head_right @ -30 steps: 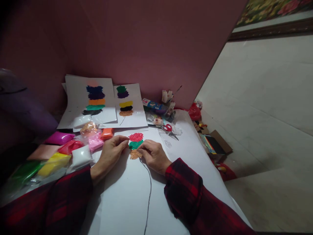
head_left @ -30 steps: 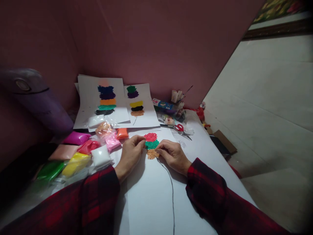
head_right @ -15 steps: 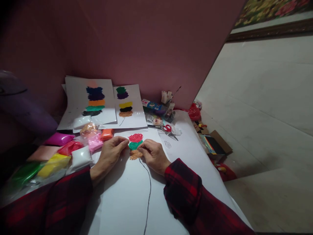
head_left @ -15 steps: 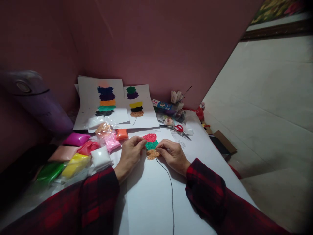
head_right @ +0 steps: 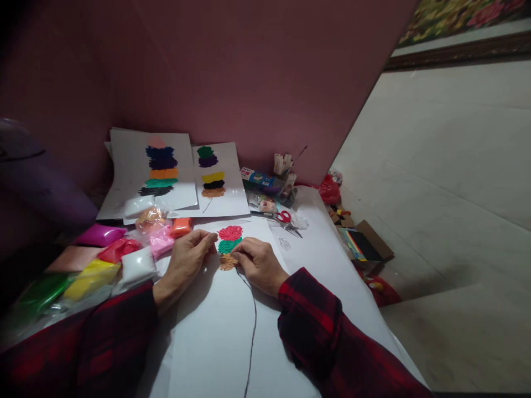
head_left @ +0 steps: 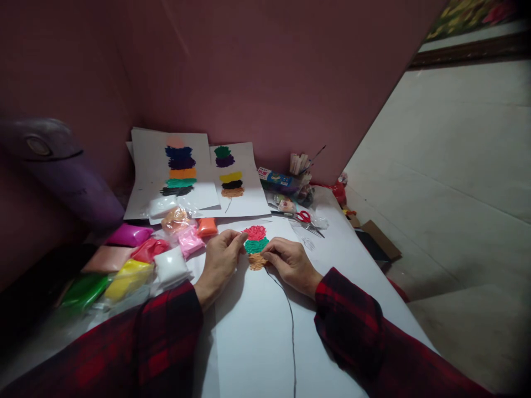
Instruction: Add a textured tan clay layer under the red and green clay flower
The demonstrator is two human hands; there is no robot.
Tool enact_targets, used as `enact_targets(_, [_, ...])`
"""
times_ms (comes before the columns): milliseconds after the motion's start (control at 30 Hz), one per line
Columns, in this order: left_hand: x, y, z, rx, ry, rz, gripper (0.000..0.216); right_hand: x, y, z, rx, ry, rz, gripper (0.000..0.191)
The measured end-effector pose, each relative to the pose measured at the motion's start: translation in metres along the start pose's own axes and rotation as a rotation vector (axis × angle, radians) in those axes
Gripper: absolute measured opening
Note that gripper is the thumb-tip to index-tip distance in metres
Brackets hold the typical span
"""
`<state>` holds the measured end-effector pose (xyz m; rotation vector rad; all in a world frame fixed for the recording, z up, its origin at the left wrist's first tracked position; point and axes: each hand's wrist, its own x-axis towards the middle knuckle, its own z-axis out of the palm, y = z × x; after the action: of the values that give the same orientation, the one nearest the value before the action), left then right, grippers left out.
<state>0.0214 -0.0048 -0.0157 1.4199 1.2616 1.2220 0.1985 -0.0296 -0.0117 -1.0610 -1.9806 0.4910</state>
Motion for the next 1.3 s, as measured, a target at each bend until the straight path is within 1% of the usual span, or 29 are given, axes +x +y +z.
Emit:
enact_targets(233, [-0.0001,0.0017,-0.0005,-0.034,0.009,0.03,0.018,0.0012,-0.0027,0.0013,0.015,-0.008,-0.011,0.015])
enact_targets(333, [-0.0001,0.0015,-0.0005,-0.058,-0.003,0.034,0.016,0.0014,-0.0032,0.0022,0.032,-0.016,-0.007,0.014])
enact_targets(800, [0.001,-0.0017,0.0007,-0.076,0.007,0.007,0.013,0.0026,-0.0035,0.0031,0.047,-0.008,-0.064,0.012])
enact_targets(1100, [0.0021,-0.0027,0.0006,-0.073,0.017,0.021,0.013,0.0036,-0.0056,0.0045,0.051,-0.039,-0.095,0.012])
enact_targets(1233, [0.0011,-0.0019,0.0004,-0.086,0.016,0.011,0.014,0.0036,-0.0054,0.0043,0.035,-0.006,-0.097,0.012])
enact_targets(1300, [0.0011,-0.0012,0.0005,-0.09,0.018,0.01,0.014,0.0036,-0.0054,0.0043,0.023,-0.012,-0.091,0.012])
